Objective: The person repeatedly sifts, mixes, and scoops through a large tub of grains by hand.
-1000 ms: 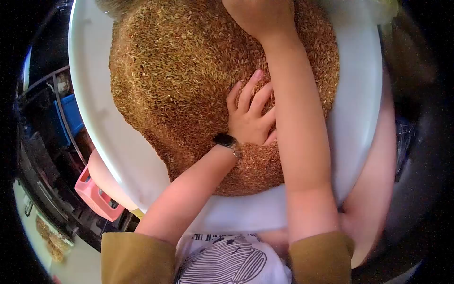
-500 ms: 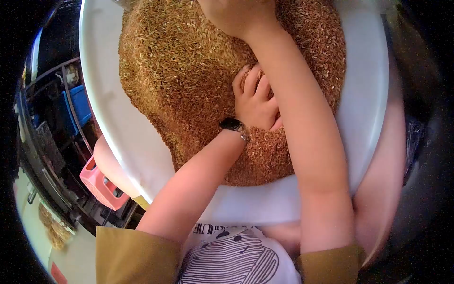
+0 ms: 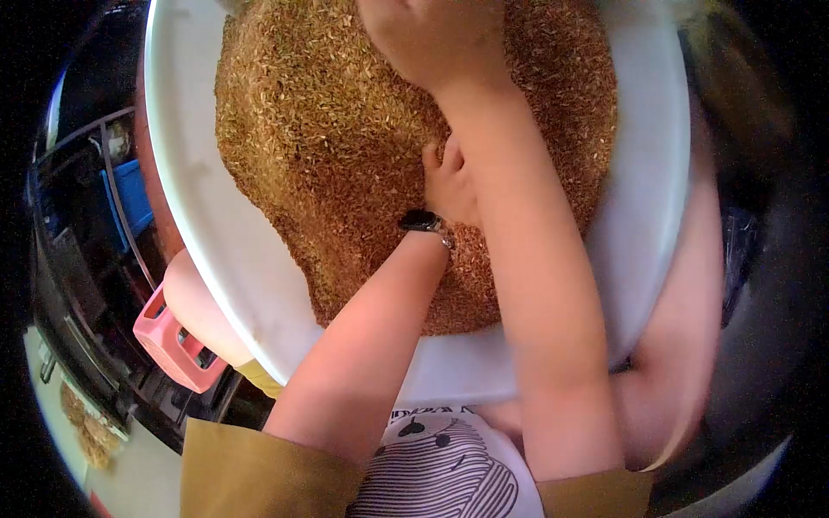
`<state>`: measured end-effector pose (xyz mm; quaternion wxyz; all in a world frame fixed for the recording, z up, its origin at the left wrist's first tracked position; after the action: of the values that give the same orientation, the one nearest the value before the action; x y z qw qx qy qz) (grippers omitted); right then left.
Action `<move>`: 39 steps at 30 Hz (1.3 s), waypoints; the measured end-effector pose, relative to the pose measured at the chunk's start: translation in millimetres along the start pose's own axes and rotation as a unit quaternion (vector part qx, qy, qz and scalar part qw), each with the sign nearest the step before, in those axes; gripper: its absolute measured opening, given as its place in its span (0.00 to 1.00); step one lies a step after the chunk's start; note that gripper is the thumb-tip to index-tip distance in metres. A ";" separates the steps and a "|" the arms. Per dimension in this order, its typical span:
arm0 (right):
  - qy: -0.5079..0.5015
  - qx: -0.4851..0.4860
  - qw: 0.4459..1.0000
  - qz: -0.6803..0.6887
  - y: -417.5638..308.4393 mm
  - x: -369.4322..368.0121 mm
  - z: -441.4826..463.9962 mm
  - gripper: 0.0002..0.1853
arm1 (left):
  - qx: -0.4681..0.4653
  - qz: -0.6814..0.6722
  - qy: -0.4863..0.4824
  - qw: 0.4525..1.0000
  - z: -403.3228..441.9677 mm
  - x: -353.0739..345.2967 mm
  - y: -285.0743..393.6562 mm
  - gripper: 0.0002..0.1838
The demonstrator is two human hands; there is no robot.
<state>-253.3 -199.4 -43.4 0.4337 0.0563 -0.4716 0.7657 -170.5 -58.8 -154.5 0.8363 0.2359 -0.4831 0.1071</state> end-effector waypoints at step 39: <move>-0.436 0.259 0.846 0.166 -69.1 -51.9 -129.6 0.27 | 0.075 -0.224 -0.133 0.962 1.2 1.2 4.8 0.30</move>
<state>-129.8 -118.8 -93.7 0.0191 0.4155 -0.3990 0.8172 -172.8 -55.3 -151.6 0.7468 0.4122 -0.5157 -0.0801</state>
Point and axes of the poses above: each hand's wrist, its own z-axis towards the middle knuckle, its own x-axis out of the back of the hand, y = z × x, the point moved 3 cm from there along z, towards the middle knuckle, and after that the axes turned 11 degrees about -x, right-handed, at the moved point
